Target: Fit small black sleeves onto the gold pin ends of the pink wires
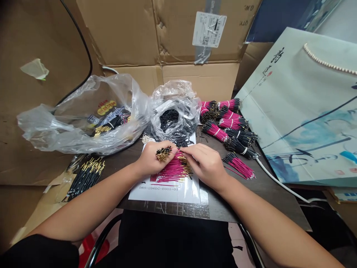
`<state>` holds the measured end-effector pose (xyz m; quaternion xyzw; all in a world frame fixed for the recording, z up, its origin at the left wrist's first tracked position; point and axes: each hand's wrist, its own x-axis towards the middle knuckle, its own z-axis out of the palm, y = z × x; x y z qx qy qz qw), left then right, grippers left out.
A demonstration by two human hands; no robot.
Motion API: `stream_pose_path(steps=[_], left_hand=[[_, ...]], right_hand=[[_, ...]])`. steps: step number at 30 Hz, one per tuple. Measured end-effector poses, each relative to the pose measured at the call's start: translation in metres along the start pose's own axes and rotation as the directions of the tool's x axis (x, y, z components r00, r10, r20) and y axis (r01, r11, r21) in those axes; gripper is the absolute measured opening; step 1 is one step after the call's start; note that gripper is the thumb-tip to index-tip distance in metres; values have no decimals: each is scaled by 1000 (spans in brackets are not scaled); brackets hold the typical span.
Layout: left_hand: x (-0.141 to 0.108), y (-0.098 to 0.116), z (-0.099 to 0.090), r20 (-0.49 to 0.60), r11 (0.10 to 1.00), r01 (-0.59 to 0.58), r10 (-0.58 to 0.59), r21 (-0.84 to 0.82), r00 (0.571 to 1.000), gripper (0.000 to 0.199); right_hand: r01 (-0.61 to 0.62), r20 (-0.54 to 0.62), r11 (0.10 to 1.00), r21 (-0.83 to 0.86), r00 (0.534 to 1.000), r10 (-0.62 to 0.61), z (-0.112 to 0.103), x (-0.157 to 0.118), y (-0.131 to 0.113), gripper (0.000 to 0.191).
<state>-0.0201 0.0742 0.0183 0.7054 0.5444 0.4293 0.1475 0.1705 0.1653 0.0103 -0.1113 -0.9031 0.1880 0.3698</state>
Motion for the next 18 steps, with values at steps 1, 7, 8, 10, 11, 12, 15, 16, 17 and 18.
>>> stream_pose_path(steps=[1, 7, 8, 10, 11, 12, 15, 16, 17, 18], left_hand=[[0, 1, 0, 0, 1000, 4, -4, 3, 1000, 10], [0, -1, 1, -1, 995, 45, -45, 90, 999, 14], [1, -3, 1, -7, 990, 60, -59, 127, 998, 15], [2, -9, 1, -22, 976, 98, -96, 194, 995, 15], [3, -13, 2, -26, 970, 117, -114, 214, 993, 15], [4, -16, 2, -25, 966, 133, -131, 221, 991, 16], [6, -22, 3, -12, 966, 168, -169, 196, 986, 29], [7, -22, 3, -10, 967, 179, -180, 182, 984, 32], [7, -21, 3, -9, 968, 188, -189, 164, 982, 33], [7, -19, 3, -5, 971, 193, -194, 139, 981, 32]], right_hand=[[-5, 6, 1000, 1, 1000, 5, 0, 0, 0, 37], [-40, 64, 999, -28, 997, 42, 3, -1, 2, 54], [-44, 65, 998, -38, 997, 47, 3, -1, 3, 49], [-67, 62, 997, -46, 996, 70, 3, 0, 6, 41], [-81, 60, 996, -48, 995, 84, 3, 1, 8, 38], [-93, 57, 994, -51, 994, 96, 2, 2, 9, 37], [-111, 52, 993, -52, 992, 113, 2, 3, 12, 35], [-111, 54, 993, -48, 992, 114, 2, 3, 12, 35], [-110, 57, 993, -42, 992, 112, 3, 2, 12, 35], [-107, 61, 994, -36, 992, 110, 3, 2, 12, 36]])
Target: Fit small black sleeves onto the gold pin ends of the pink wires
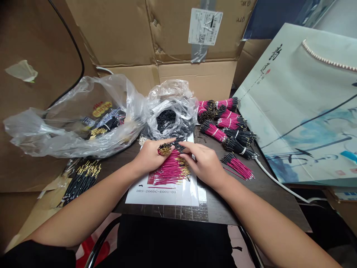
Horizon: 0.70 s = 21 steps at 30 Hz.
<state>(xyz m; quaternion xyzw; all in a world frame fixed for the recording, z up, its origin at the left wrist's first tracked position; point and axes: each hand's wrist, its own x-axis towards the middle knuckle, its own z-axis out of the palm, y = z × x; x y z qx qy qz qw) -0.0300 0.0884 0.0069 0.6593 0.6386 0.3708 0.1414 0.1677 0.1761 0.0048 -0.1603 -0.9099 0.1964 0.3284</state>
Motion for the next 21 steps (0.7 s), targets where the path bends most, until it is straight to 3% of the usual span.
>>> stream_pose_path(steps=[3, 8, 16, 21], left_hand=[[-2, 8, -4, 57, 997, -26, 30, -72, 998, 24], [-6, 17, -8, 117, 994, -97, 103, -58, 988, 17], [-9, 24, -12, 170, 993, -94, 106, -75, 980, 12], [-10, 24, -13, 186, 981, -139, 163, -136, 969, 14]], right_hand=[[19, -5, 1000, 7, 1000, -19, 0, -1, -1, 39], [104, -43, 995, -8, 994, -104, -1, -1, -5, 41], [189, -21, 982, -3, 982, -189, 2, -4, -4, 41], [151, -87, 983, 106, 986, -142, -3, -3, -8, 24]])
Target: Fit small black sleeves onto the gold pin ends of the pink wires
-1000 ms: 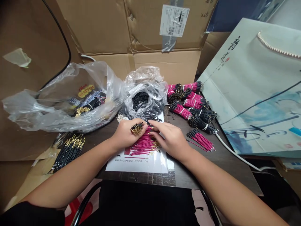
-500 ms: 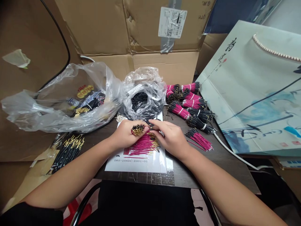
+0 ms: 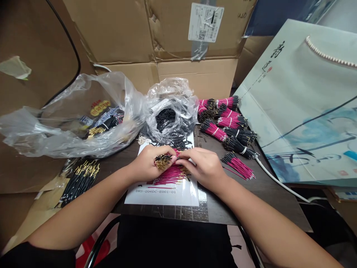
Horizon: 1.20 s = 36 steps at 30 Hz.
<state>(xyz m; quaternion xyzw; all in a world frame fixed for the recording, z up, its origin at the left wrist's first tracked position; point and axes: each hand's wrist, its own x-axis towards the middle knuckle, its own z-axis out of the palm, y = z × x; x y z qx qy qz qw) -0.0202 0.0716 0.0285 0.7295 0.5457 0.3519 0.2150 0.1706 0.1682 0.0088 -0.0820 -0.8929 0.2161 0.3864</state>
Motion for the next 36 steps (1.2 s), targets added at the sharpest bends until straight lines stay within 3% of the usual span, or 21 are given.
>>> stream_pose_path(steps=[5, 10, 15, 22, 36], left_hand=[[-1, 2, 1, -166, 997, -67, 61, -30, 984, 11], [-1, 7, 3, -303, 995, -96, 91, 0, 949, 10], [-2, 6, 7, -245, 990, -140, 132, -18, 960, 10], [-2, 7, 9, -231, 982, -188, 182, -6, 956, 11], [-4, 1, 11, -246, 983, -182, 183, 27, 952, 15]], right_hand=[[-67, -38, 997, 37, 997, 69, -5, 1, -6, 22], [-58, -15, 997, -42, 998, 58, 1, 0, -7, 52], [-49, 38, 998, -46, 998, 51, 4, -2, -10, 60], [-137, -50, 990, 25, 989, 139, 1, -1, -13, 25], [-279, -67, 957, 84, 956, 285, 1, 1, -18, 17]])
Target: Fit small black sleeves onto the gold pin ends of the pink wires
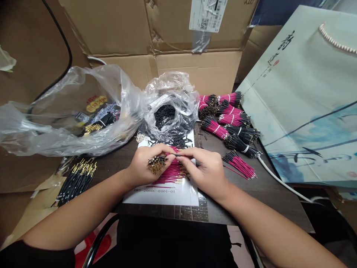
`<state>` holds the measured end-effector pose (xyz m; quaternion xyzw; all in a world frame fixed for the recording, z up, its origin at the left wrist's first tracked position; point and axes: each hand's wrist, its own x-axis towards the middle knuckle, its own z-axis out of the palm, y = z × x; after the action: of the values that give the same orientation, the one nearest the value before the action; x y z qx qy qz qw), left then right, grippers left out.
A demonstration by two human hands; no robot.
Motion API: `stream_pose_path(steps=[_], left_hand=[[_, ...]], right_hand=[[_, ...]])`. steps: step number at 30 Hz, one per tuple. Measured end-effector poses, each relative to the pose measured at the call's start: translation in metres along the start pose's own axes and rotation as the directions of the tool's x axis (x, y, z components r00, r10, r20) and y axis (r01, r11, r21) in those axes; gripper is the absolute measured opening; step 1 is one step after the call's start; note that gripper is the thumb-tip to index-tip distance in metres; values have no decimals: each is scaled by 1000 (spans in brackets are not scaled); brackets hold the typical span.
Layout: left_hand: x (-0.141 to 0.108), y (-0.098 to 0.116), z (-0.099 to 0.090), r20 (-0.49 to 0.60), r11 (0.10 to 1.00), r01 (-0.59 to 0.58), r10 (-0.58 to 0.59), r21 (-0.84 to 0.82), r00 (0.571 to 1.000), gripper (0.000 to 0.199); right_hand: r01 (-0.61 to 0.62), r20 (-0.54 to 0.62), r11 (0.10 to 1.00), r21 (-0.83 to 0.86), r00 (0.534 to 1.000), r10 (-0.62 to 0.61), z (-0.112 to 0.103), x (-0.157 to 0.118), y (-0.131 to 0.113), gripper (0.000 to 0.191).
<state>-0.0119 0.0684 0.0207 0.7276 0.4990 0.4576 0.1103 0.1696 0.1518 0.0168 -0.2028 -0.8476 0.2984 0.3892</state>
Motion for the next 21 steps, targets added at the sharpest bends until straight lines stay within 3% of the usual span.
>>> stream_pose_path(steps=[8, 21], left_hand=[[2, 4, -1, 14, 1000, 9, -9, 26, 1000, 11], [0, 5, -1, 8, 999, 12, -13, 38, 1000, 13]], right_hand=[[21, 12, 1000, -24, 1000, -20, -1, 0, 2, 14], [-167, 31, 968, 189, 986, 164, 6, -2, 0, 9]])
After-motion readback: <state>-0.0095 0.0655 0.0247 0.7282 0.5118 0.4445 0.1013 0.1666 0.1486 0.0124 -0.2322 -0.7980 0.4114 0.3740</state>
